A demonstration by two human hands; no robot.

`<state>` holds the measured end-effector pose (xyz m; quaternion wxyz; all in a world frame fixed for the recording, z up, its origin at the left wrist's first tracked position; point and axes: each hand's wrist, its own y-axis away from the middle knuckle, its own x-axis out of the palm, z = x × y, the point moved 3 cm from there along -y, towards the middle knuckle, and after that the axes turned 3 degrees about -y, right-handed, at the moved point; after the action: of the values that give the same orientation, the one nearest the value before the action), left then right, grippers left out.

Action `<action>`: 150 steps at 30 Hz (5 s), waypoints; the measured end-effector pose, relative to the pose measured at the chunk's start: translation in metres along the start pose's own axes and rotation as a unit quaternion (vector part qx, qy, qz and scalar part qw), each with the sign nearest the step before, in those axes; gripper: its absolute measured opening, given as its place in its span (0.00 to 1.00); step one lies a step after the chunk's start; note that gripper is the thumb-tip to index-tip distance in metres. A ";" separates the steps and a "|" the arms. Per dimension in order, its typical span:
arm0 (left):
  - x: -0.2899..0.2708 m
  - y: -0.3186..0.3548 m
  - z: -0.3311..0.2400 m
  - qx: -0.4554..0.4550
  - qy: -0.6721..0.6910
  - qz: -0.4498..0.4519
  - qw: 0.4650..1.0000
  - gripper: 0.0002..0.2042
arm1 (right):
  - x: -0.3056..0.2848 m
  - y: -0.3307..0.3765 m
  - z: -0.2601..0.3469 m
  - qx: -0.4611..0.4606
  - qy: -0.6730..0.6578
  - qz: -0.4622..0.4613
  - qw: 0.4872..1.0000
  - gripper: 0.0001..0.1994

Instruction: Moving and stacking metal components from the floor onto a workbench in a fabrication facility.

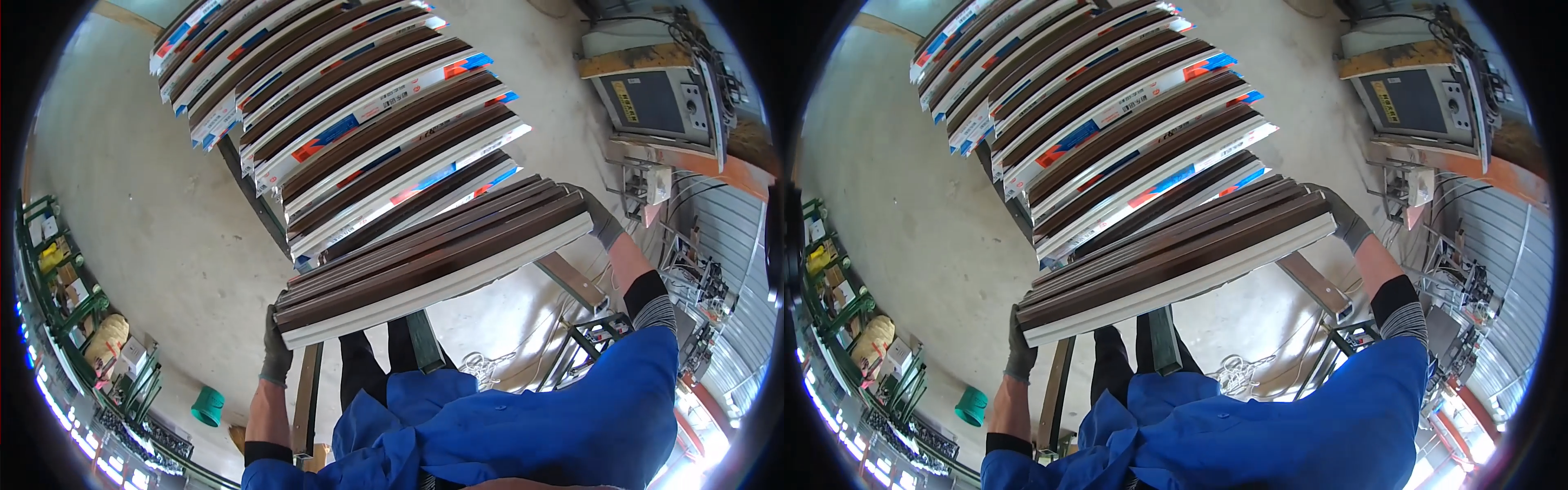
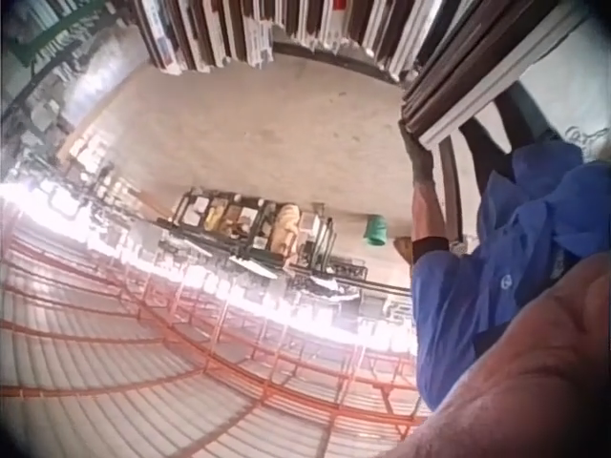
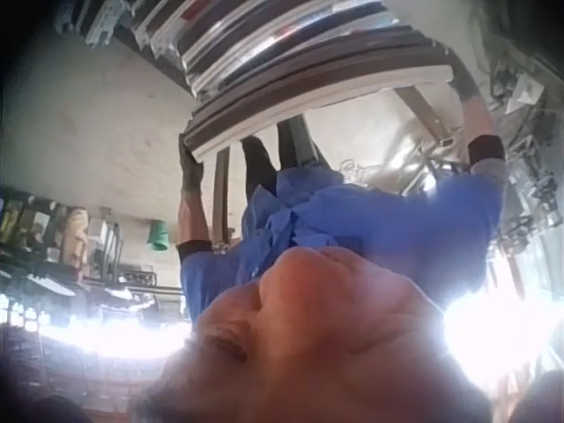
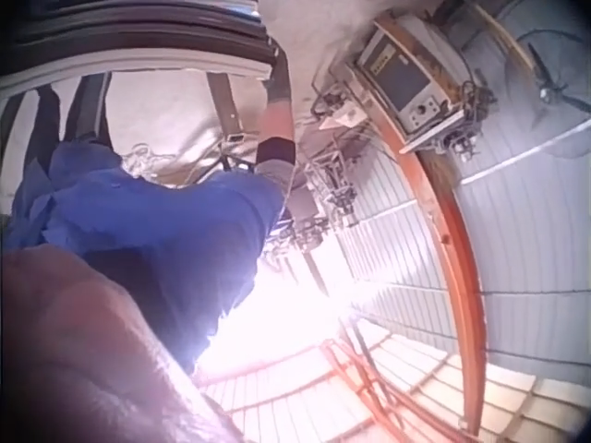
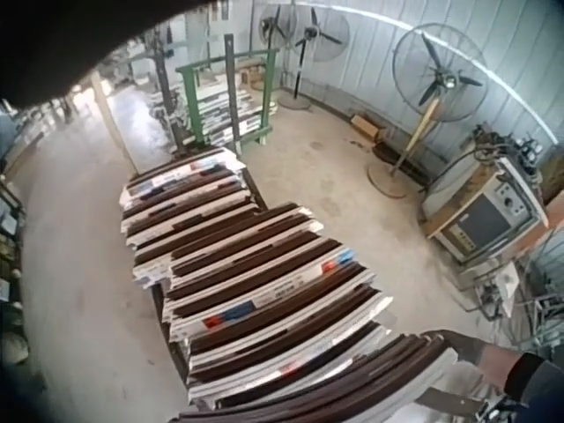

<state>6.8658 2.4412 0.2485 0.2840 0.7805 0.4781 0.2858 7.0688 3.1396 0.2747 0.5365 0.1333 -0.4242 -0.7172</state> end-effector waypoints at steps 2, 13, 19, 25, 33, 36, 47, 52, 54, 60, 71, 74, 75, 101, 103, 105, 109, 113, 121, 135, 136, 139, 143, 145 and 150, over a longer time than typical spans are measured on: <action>-0.003 0.022 -0.032 0.029 0.011 0.003 1.000 0.30 | 0.018 0.018 0.019 -0.005 -0.044 -0.001 0.999 0.22; -0.159 0.265 -0.076 0.146 0.118 -0.096 0.977 0.29 | 0.317 0.100 0.074 -0.035 -0.040 0.080 0.995 0.24; -0.289 0.407 0.023 0.223 0.212 -0.164 0.937 0.22 | 0.524 0.180 0.036 -0.150 0.121 0.175 0.966 0.25; -0.402 0.580 0.199 0.240 0.255 -0.289 0.891 0.24 | 0.618 0.099 -0.050 -0.109 0.147 0.306 0.934 0.25; -0.455 0.762 0.332 0.263 0.296 -0.418 0.818 0.21 | 0.927 0.099 -0.195 0.095 0.217 0.350 0.906 0.21; -0.477 0.798 0.367 0.259 -0.069 -0.562 0.782 0.19 | 1.030 0.098 -0.228 0.101 0.244 0.403 0.876 0.21; -0.629 0.866 0.521 0.158 0.190 -0.696 0.674 0.22 | 1.425 0.090 -0.358 0.124 0.364 0.545 0.745 0.24; -0.691 0.933 0.439 0.142 0.231 -0.747 0.607 0.24 | 1.588 0.085 -0.434 0.147 0.421 0.566 0.694 0.22; -0.718 0.947 0.460 0.151 0.246 -0.753 0.592 0.23 | 1.651 0.083 -0.478 0.184 0.420 0.563 0.687 0.23; -0.839 1.009 0.589 0.030 -0.039 -0.795 0.604 0.27 | 1.817 0.088 -0.611 0.208 0.428 0.565 0.674 0.24; -1.129 1.166 0.602 0.041 -0.072 -0.781 0.620 0.24 | 2.012 0.106 -0.748 0.213 0.425 0.526 0.705 0.25; -1.186 1.190 0.586 -0.004 -0.129 -0.775 0.619 0.25 | 2.043 0.113 -0.756 0.219 0.380 0.537 0.721 0.23; -1.201 1.198 0.580 0.000 -0.132 -0.773 0.621 0.25 | 2.049 0.107 -0.759 0.216 0.378 0.535 0.724 0.23; -1.906 1.395 0.497 0.002 -0.238 -0.474 0.848 0.32 | 2.259 0.131 -0.974 0.192 0.313 0.481 0.796 0.24; -1.970 1.391 0.484 -0.007 0.312 -0.481 0.819 0.28 | 2.305 0.167 -0.978 0.044 0.464 0.522 0.714 0.29; -2.024 1.386 0.445 -0.087 0.258 -0.462 0.844 0.28 | 2.330 0.186 -0.993 0.136 0.414 0.457 0.775 0.30; -2.125 1.364 0.444 -0.281 0.179 -0.421 0.844 0.20 | 2.366 0.213 -1.028 0.137 0.375 0.492 0.773 0.30; -2.199 1.308 0.416 -0.336 0.097 -0.353 0.868 0.23 | 2.401 0.228 -1.036 -0.017 0.524 0.556 0.645 0.28; -2.282 1.238 0.407 -0.428 -0.101 -0.315 0.841 0.22 | 2.418 0.190 -1.047 0.357 0.316 0.452 0.754 0.28; -2.309 1.213 0.391 -0.481 -0.068 -0.326 0.811 0.27 | 2.411 0.126 -1.056 0.384 0.317 0.453 0.739 0.33; -2.313 1.220 0.404 -0.486 -0.047 -0.335 0.806 0.27 | 2.416 0.123 -1.048 0.276 0.423 0.526 0.685 0.31; -2.319 1.232 0.421 -0.451 -0.029 -0.354 0.819 0.27 | 2.418 0.118 -1.040 0.188 0.519 0.528 0.645 0.27; -2.303 1.235 0.430 -0.404 -0.017 -0.378 0.833 0.27 | 2.353 0.078 -1.049 0.383 0.461 0.241 0.763 0.22; -2.295 1.252 0.445 -0.355 -0.029 -0.426 0.831 0.30 | 2.359 0.077 -1.040 0.357 0.449 0.230 0.786 0.22; -2.227 1.289 0.477 0.013 -0.243 -0.755 0.609 0.29 | 2.410 0.122 -1.015 0.251 0.291 0.311 0.869 0.24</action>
<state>7.1158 -0.1553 0.4616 0.4945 0.1878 0.8150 -0.2368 6.8683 0.5322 0.3886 0.7794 0.3272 -0.4345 -0.3108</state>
